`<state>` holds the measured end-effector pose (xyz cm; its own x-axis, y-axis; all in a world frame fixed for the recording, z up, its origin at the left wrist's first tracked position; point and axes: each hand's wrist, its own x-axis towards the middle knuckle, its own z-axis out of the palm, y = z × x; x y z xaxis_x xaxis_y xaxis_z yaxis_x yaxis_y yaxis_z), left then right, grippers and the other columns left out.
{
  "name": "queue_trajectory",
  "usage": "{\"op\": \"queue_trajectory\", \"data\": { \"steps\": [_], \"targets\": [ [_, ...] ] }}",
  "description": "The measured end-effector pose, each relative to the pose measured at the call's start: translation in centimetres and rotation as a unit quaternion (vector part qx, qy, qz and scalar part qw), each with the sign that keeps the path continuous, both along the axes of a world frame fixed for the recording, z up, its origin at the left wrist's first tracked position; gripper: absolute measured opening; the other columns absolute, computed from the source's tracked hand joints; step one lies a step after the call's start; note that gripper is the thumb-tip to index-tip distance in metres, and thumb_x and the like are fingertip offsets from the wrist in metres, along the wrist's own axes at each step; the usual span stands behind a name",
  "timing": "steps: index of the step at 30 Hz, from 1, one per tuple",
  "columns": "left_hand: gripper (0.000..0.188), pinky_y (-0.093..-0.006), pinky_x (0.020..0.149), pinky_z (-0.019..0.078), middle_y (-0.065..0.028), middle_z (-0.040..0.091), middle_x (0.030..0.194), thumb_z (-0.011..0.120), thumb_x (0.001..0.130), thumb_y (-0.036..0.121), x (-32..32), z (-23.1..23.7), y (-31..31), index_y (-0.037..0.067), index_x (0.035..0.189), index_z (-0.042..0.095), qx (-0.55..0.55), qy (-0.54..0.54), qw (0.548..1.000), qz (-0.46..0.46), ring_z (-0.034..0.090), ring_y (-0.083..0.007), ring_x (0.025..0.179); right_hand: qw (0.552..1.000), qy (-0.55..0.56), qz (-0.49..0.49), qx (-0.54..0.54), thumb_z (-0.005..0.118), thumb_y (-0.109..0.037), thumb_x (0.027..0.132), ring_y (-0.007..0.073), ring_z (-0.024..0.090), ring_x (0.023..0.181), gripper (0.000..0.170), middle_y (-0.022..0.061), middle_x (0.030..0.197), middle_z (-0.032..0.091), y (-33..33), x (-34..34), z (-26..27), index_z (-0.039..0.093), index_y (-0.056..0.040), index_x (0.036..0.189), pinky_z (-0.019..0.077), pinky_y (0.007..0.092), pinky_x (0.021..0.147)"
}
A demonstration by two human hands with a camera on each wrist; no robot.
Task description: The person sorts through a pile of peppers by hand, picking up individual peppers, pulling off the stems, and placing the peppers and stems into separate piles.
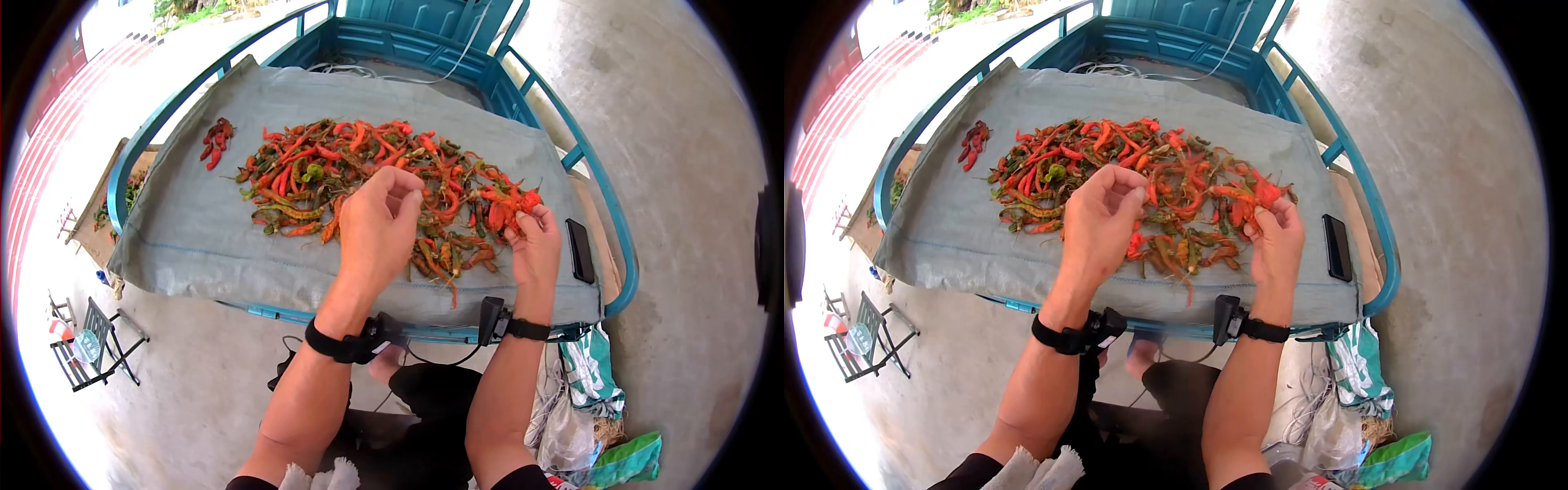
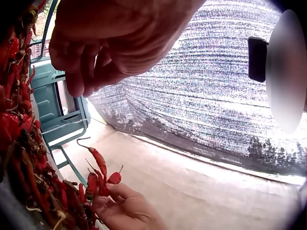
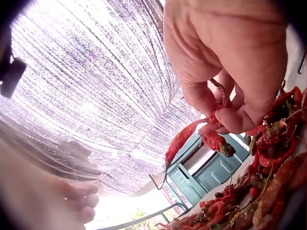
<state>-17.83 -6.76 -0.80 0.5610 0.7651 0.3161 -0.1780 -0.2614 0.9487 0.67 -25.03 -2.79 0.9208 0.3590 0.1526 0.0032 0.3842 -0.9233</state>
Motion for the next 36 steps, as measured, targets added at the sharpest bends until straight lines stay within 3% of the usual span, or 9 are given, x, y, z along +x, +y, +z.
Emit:
{"op": "queue_trajectory", "data": {
  "steps": [3, 12, 15, 18, 19, 21, 27, 29, 36],
  "targets": [
    [0.008, -0.0277, 0.073, 0.0546, -0.0016, 0.073, 0.088, 0.069, 0.099, 0.005, 0.1, 0.0, -0.7, 0.001, 0.105, 0.072, 0.032, 0.041, 0.998, -0.039, 0.067, -0.009, 0.079, 0.997, 0.058, -0.01, 0.039, 0.068, 0.002, 0.098, 0.0118, 0.065, 0.081, 0.016, 0.006, 0.105, 0.07, 0.0, -0.8, -0.4, 0.064, -0.003, 0.112, 0.0521, 0.0274, 0.066],
    [0.012, -0.0299, 0.073, 0.0546, -0.0029, 0.072, 0.084, 0.071, 0.099, 0.008, 0.9, 0.0, -2.6, 0.001, 0.108, 0.073, 0.051, 0.066, 0.994, -0.071, 0.065, -0.0108, 0.076, 0.977, -0.117, -0.013, -0.178, 0.069, 0.002, 0.095, 0.0126, 0.064, 0.078, 0.017, 0.0046, 0.099, 0.071, -1.1, -1.5, -0.7, 0.065, -0.0017, 0.111, 0.0542, 0.0297, 0.068],
    [0.009, -0.036, 0.067, 0.0554, -0.0083, 0.076, 0.083, 0.073, 0.096, 0.009, 1.4, -0.7, -2.5, 0.004, 0.103, 0.073, 0.078, 0.033, 0.995, -0.048, 0.072, -0.0199, 0.07, 0.899, -0.285, -0.064, -0.327, 0.07, 0.001, 0.094, 0.0126, 0.066, 0.085, 0.019, 0.0054, 0.101, 0.07, -0.5, -1.4, -2.3, 0.065, -0.0024, 0.112, 0.0565, 0.0316, 0.075],
    [0.011, -0.0293, 0.072, 0.0544, -0.0026, 0.072, 0.083, 0.071, 0.099, 0.008, 1.2, -0.2, -2.7, 0.0, 0.107, 0.073, 0.053, 0.067, 0.994, -0.068, 0.065, -0.0102, 0.077, 0.822, -0.405, -0.081, -0.392, 0.075, 0.001, 0.088, 0.0285, 0.071, 0.096, 0.031, 0.0133, 0.106, 0.072, -0.2, -2.2, -2.9, 0.064, -0.0011, 0.116, 0.0576, 0.0396, 0.086],
    [0.011, -0.0315, 0.071, 0.0546, -0.0046, 0.073, 0.083, 0.072, 0.098, 0.008, 1.3, -0.4, -2.7, 0.001, 0.106, 0.073, 0.058, 0.061, 0.995, -0.062, 0.067, -0.0135, 0.075, 0.791, -0.448, -0.093, -0.407, 0.076, 0.001, 0.087, 0.0321, 0.071, 0.099, 0.033, 0.0148, 0.108, 0.072, 0.0, -2.4, -3.0, 0.064, -0.0011, 0.117, 0.0575, 0.0413, 0.088],
    [0.009, -0.0359, 0.067, 0.0552, -0.0085, 0.076, 0.083, 0.073, 0.096, 0.01, 1.5, -0.8, -2.7, 0.004, 0.102, 0.073, 0.069, 0.046, 0.995, -0.051, 0.071, -0.0202, 0.07, 0.799, -0.422, -0.082, -0.42, 0.077, 0.001, 0.085, 0.0387, 0.068, 0.106, 0.035, 0.0171, 0.11, 0.071, 0.4, -2.4, -2.8, 0.064, -0.0038, 0.117, 0.0552, 0.0463, 0.092],
    [0.009, -0.029, 0.074, 0.0544, -0.0025, 0.072, 0.086, 0.07, 0.099, 0.006, 1.2, -0.4, -2.7, 0.0, 0.107, 0.072, 0.049, 0.064, 0.994, -0.072, 0.065, -0.0101, 0.078, 0.807, -0.393, -0.071, -0.435, 0.076, 0.001, 0.085, 0.0401, 0.067, 0.1, 0.032, 0.0163, 0.107, 0.07, 1.0, -2.0, -2.9, 0.062, -0.0061, 0.113, 0.0546, 0.0491, 0.087],
    [0.009, -0.033, 0.07, 0.0554, -0.0058, 0.074, 0.084, 0.072, 0.098, 0.008, 1.4, -0.7, -2.6, 0.002, 0.103, 0.073, 0.058, 0.045, 0.996, -0.058, 0.07, -0.0156, 0.074, 0.823, -0.37, -0.07, -0.425, 0.075, 0.001, 0.084, 0.0393, 0.068, 0.094, 0.03, 0.0165, 0.106, 0.07, 1.1, -1.9, -3.0, 0.062, -0.0054, 0.11, 0.0554, 0.0479, 0.084],
    [0.009, -0.0344, 0.068, 0.0559, -0.0077, 0.076, 0.083, 0.072, 0.097, 0.009, 1.1, -0.7, -2.3, 0.003, 0.102, 0.073, 0.062, 0.041, 0.996, -0.051, 0.072, -0.0179, 0.073, 0.918, -0.26, -0.083, -0.288, 0.077, -0.002, 0.085, 0.015, 0.062, 0.084, 0.028, 0.003, 0.099, 0.066, 0.1, -0.8, -2.9, 0.065, -0.0024, 0.111, 0.0524, 0.0322, 0.077]
  ]
}}
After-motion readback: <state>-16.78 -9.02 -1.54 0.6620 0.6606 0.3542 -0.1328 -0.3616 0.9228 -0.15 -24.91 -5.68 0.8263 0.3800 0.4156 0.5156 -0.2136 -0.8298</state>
